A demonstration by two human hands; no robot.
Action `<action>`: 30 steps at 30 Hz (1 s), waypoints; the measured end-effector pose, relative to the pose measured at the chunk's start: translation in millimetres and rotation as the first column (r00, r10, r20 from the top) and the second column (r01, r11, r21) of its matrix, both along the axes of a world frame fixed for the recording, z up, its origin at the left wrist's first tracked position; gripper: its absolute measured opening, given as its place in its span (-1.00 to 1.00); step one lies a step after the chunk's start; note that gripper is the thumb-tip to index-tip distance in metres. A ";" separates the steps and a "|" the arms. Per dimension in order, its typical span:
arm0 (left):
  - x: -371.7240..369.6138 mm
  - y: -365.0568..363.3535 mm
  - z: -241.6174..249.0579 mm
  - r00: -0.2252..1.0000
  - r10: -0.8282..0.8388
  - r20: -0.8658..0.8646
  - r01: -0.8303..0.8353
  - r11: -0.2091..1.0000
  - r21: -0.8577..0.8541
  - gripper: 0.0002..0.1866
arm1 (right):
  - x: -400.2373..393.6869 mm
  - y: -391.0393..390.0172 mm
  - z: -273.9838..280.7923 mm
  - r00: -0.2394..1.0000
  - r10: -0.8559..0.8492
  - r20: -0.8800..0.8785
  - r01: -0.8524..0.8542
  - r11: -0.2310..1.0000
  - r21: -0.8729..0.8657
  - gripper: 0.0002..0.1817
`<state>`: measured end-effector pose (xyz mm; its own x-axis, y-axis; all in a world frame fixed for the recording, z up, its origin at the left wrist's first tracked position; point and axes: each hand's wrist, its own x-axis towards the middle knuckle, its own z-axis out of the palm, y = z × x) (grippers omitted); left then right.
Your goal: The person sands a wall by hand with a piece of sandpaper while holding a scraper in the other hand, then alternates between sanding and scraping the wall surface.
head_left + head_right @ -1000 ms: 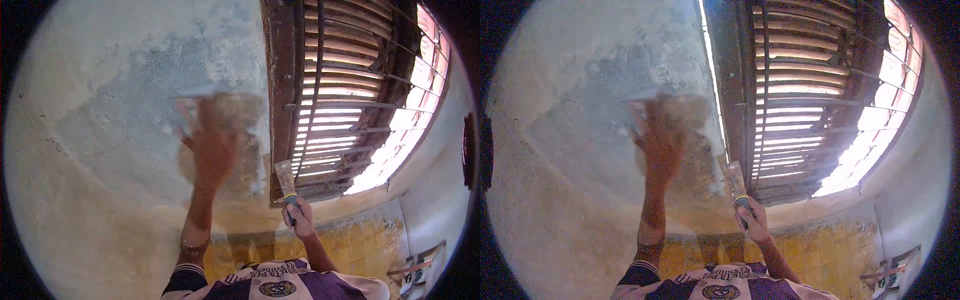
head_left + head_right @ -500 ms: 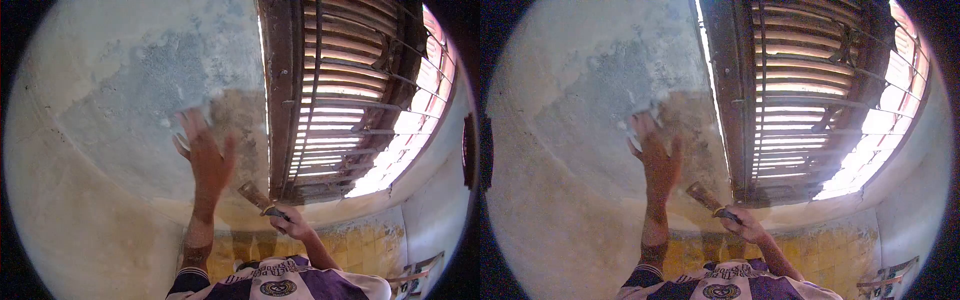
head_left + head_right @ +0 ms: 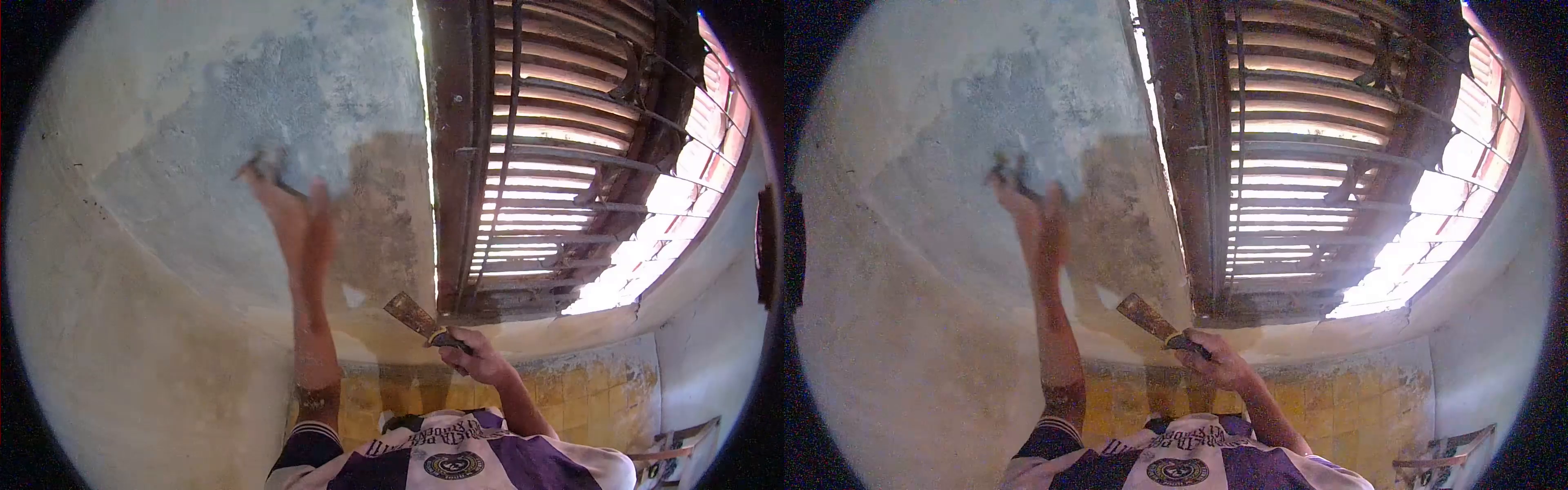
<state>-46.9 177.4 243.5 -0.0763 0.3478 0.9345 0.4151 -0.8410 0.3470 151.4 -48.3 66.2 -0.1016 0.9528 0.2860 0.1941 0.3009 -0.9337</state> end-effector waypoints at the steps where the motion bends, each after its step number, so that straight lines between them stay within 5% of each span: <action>1: -13.5 8.5 10.7 0.998 0.038 0.059 -0.032 0.995 -0.091 -0.16 | 0.4 -0.8 -2.2 1.000 0.000 -0.018 0.000 1.000 -0.017 -0.77; 5: -1.8 -11.3 6.6 0.999 0.025 0.047 -0.016 0.984 -0.180 -0.16 | -2.1 -4.7 1.4 0.999 -0.018 -0.036 0.011 0.981 -0.195 -0.75; 8: 17.0 -32.9 -28.1 0.975 0.061 -0.213 -0.077 0.995 -0.064 -0.12 | -7.0 -2.2 5.3 1.000 0.000 -0.025 -0.005 0.975 -0.222 -0.73; 11: 0.1 -11.1 -3.6 0.994 0.056 -0.091 -0.061 0.997 -0.049 -0.09 | -10.1 -1.3 10.4 0.993 0.036 -0.109 -0.055 0.982 -0.180 -0.72; 14: -33.1 24.6 15.9 0.963 0.266 -0.035 -0.269 0.958 -0.105 -0.07 | -8.6 4.3 3.8 0.993 0.043 -0.106 -0.052 0.995 -0.082 -0.71; 19: 2.9 -17.9 -18.0 0.911 0.225 -0.345 -0.252 0.967 -0.036 -0.11 | -15.0 8.8 -5.1 0.989 0.048 -0.137 -0.061 0.994 -0.093 -0.73; 22: -9.3 -5.6 -12.3 0.894 0.308 -0.326 -0.337 0.941 -0.035 -0.11 | -24.6 11.0 -0.4 0.986 0.052 -0.156 -0.054 0.999 -0.005 -0.72; 25: -37.9 20.2 20.2 0.950 0.300 -0.091 -0.301 0.953 -0.007 -0.07 | -28.8 6.5 10.7 0.988 0.036 -0.148 -0.034 0.999 0.020 -0.68; 30: -9.2 -13.7 -9.1 0.945 0.163 -0.284 -0.130 0.983 0.130 -0.08 | -38.8 12.6 12.3 0.981 0.006 -0.196 -0.015 0.999 -0.046 -0.60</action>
<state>-56.1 163.6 234.4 0.1633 0.2488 0.9547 0.6060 -0.7889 0.1019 112.6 -35.7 78.6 -0.0582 0.9648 0.2565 0.0032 0.2571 -0.9664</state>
